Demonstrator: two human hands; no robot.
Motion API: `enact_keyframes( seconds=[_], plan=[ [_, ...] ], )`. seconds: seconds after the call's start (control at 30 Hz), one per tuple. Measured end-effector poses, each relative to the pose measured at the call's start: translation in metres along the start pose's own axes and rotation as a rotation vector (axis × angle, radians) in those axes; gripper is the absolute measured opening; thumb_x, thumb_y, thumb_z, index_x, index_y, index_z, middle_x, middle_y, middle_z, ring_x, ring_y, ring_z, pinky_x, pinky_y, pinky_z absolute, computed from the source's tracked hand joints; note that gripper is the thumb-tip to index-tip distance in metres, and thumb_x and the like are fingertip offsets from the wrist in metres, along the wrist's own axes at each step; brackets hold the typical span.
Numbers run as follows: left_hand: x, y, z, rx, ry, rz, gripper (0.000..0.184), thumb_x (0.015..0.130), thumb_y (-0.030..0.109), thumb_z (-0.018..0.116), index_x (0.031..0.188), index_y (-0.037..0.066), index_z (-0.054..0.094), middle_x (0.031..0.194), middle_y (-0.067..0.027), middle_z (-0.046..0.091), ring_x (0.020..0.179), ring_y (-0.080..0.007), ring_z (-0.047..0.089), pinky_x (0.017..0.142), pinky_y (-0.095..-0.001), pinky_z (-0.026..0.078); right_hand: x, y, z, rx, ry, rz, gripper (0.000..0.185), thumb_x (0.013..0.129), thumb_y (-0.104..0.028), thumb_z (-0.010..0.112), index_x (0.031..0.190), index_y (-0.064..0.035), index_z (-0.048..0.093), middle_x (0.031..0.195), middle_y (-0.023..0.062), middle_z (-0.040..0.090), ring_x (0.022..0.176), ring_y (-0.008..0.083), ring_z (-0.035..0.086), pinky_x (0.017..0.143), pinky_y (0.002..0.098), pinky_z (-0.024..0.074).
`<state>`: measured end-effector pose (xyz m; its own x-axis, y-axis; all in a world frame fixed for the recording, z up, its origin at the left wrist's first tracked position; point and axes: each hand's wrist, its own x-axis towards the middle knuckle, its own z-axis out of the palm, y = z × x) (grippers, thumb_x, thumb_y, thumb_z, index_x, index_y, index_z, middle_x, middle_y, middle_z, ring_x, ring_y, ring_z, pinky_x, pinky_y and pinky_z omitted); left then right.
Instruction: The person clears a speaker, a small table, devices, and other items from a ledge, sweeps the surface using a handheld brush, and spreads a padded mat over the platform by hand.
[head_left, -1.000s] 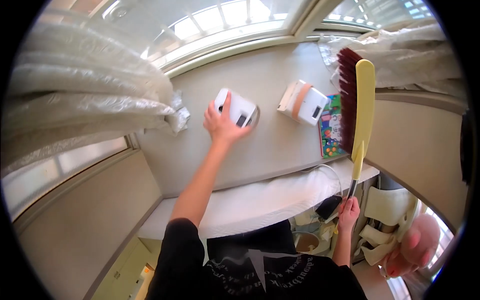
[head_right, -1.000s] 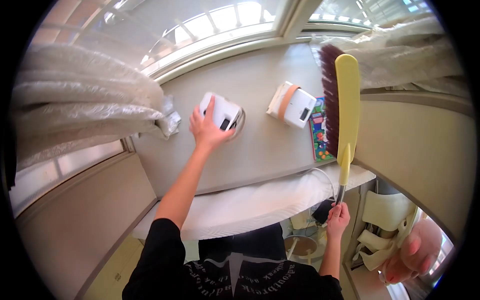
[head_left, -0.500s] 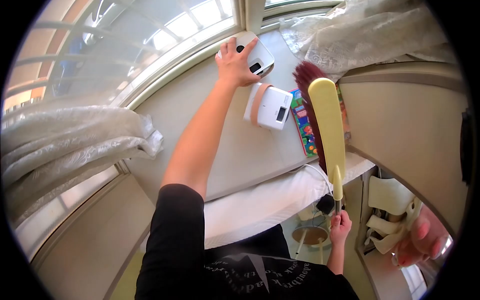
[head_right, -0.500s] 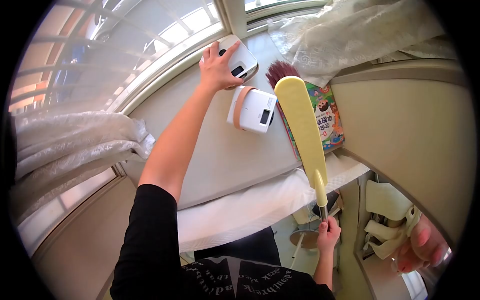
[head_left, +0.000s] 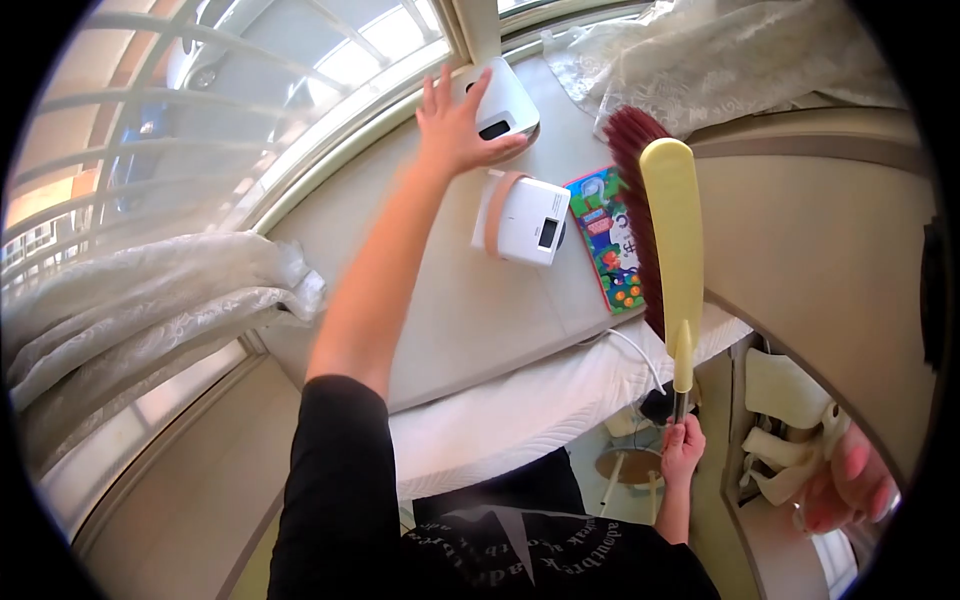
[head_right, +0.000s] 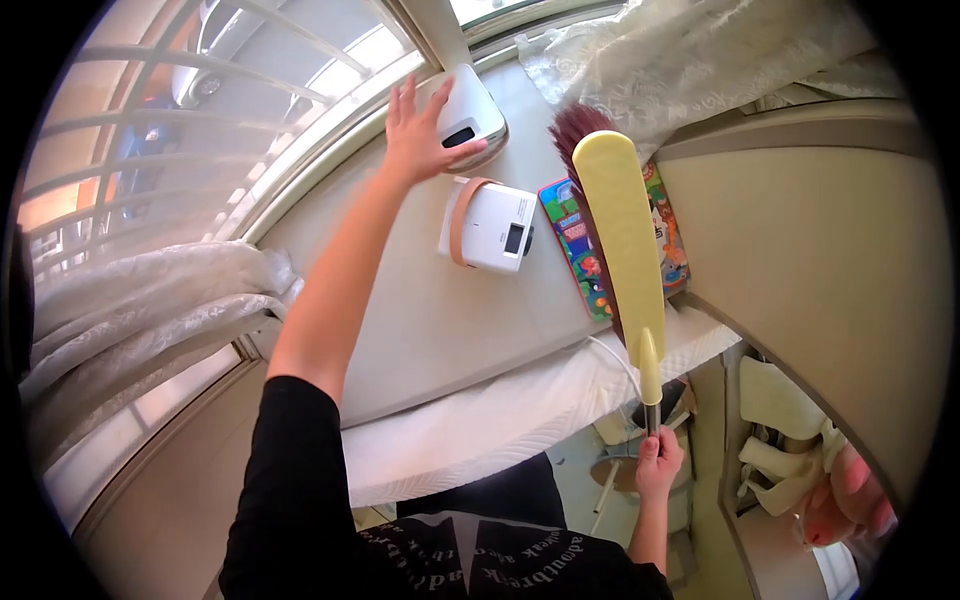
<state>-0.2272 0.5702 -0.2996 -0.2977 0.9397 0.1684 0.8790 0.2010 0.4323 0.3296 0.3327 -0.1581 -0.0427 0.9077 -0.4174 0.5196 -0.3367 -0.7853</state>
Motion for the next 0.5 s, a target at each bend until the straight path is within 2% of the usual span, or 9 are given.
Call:
enact_keyframes(
  seconds=[0.07,0.13,0.2,0.3,0.4,0.43,0.5],
  plan=[
    [-0.030,0.015,0.001,-0.116,0.178,-0.159,0.114,0.058,0.069,0.089,0.154,0.026,0.044,0.155,-0.0237,0.031,0.143,-0.0484,0.030,0.112,-0.0650,0.032,0.001,0.001,0.002,0.016,0.004,-0.002,0.041,0.105,-0.041,0.060,0.096,-0.0008,0.063,0.063,-0.0057,0.046,0.054,0.0027,0.040,0.049,0.0220,0.0279],
    [-0.076,0.059,-0.024,-0.131,0.069,-0.361,0.118,0.061,0.066,0.088,0.157,0.023,0.035,0.150,-0.0248,0.034,0.139,-0.0472,0.035,0.110,-0.0632,0.035,0.003,-0.001,0.004,0.040,-0.008,0.008,0.041,0.106,-0.041,0.058,0.097,-0.0011,0.062,0.062,-0.0057,0.046,0.053,0.0026,0.040,0.048,0.0217,0.0273],
    [-0.116,0.096,-0.026,0.007,-0.041,-0.437,0.127,0.057,0.064,0.091,0.160,0.030,0.025,0.146,-0.0236,0.035,0.136,-0.0459,0.038,0.107,-0.0612,0.037,0.003,-0.002,0.009,0.065,-0.017,0.052,0.039,0.107,-0.040,0.056,0.097,-0.0017,0.061,0.061,-0.0053,0.046,0.052,0.0026,0.040,0.047,0.0210,0.0277],
    [-0.140,0.125,-0.017,0.081,-0.237,-0.453,0.131,0.051,0.054,0.095,0.159,0.037,0.022,0.144,-0.0232,0.036,0.133,-0.0447,0.040,0.104,-0.0593,0.039,0.004,-0.002,0.016,0.119,-0.028,0.101,0.038,0.109,-0.038,0.053,0.098,-0.0025,0.060,0.060,-0.0046,0.046,0.050,0.0026,0.040,0.046,0.0202,0.0285],
    [-0.127,0.131,-0.020,-0.026,-0.306,-0.491,0.133,0.046,0.045,0.095,0.158,0.043,0.023,0.143,-0.0235,0.035,0.130,-0.0435,0.041,0.101,-0.0573,0.039,0.002,-0.006,0.018,0.159,-0.003,0.143,0.038,0.109,-0.038,0.052,0.098,-0.0028,0.059,0.059,-0.0042,0.045,0.049,0.0027,0.040,0.045,0.0198,0.0292],
    [-0.128,0.125,-0.017,-0.023,-0.221,-0.331,0.131,0.044,0.036,0.092,0.158,0.044,0.027,0.141,-0.0218,0.038,0.129,-0.0415,0.043,0.101,-0.0559,0.038,0.001,-0.008,0.017,0.166,0.006,0.156,0.037,0.109,-0.038,0.052,0.098,-0.0028,0.059,0.059,-0.0041,0.044,0.049,0.0027,0.039,0.045,0.0197,0.0294],
    [-0.119,0.110,-0.017,-0.071,-0.239,-0.078,0.129,0.043,0.035,0.092,0.156,0.044,0.032,0.139,-0.0196,0.041,0.128,-0.0394,0.043,0.101,-0.0555,0.037,0.003,-0.005,0.014,0.159,-0.006,0.127,0.038,0.109,-0.039,0.052,0.098,-0.0028,0.059,0.059,-0.0042,0.044,0.049,0.0026,0.039,0.045,0.0196,0.0293]
  ],
)
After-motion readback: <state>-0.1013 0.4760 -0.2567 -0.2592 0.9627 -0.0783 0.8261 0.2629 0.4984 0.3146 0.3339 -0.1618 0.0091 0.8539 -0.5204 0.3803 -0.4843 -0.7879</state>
